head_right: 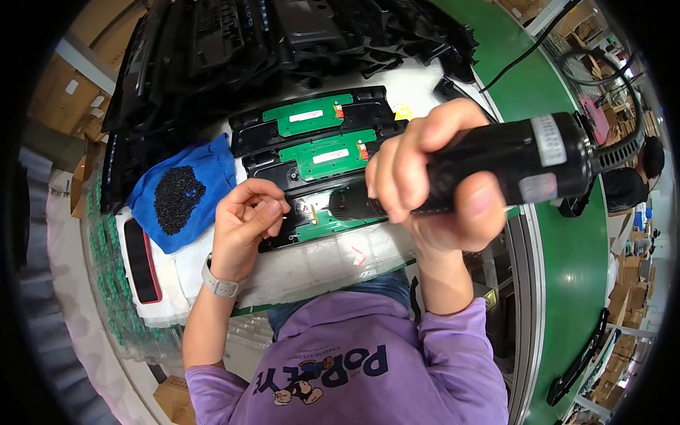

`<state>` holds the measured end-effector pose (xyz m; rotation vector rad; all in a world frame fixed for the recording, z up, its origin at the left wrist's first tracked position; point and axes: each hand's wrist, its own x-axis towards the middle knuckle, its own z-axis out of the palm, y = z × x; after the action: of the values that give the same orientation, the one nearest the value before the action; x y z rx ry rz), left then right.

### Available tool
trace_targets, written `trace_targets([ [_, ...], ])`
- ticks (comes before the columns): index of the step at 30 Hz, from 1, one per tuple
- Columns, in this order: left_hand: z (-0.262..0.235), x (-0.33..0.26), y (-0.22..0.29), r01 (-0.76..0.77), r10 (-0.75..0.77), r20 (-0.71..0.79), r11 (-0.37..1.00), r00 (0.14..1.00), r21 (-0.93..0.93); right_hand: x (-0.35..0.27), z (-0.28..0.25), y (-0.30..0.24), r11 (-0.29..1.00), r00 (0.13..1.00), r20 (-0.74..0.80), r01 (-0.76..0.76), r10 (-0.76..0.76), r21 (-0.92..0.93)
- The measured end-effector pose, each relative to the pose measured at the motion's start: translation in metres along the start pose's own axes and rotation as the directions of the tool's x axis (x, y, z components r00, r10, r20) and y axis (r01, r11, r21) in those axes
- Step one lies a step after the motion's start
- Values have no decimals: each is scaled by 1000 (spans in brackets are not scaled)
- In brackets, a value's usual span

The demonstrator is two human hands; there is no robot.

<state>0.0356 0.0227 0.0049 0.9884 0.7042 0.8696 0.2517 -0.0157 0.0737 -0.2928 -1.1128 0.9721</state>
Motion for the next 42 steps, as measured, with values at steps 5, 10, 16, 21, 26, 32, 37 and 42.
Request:
trace_targets([
  [5,-1,-1,2,42,-43,56,999,997,28,8,-3,12,975,996,-29,84,-79,208],
  [10,-2,-2,6,49,-53,53,995,997,81,6,0,20,973,998,-37,59,-52,222],
  [16,0,-2,8,42,-47,43,993,998,112,7,-1,21,967,999,-27,44,-39,251],
  [21,-2,-5,10,87,-97,97,991,991,98,10,-2,24,958,1000,28,-16,9,285],
  [26,-4,-4,15,120,-133,154,989,979,89,10,6,18,960,996,-67,-33,53,277],
  [32,2,-6,8,38,-51,85,989,995,144,8,12,20,957,994,-83,-39,65,286],
  [37,-7,0,0,-123,123,9,990,992,74,1,24,18,982,978,146,-163,148,92],
  [42,-8,0,1,-99,100,-6,980,995,-171,-8,46,26,959,958,46,-282,282,-6],
])
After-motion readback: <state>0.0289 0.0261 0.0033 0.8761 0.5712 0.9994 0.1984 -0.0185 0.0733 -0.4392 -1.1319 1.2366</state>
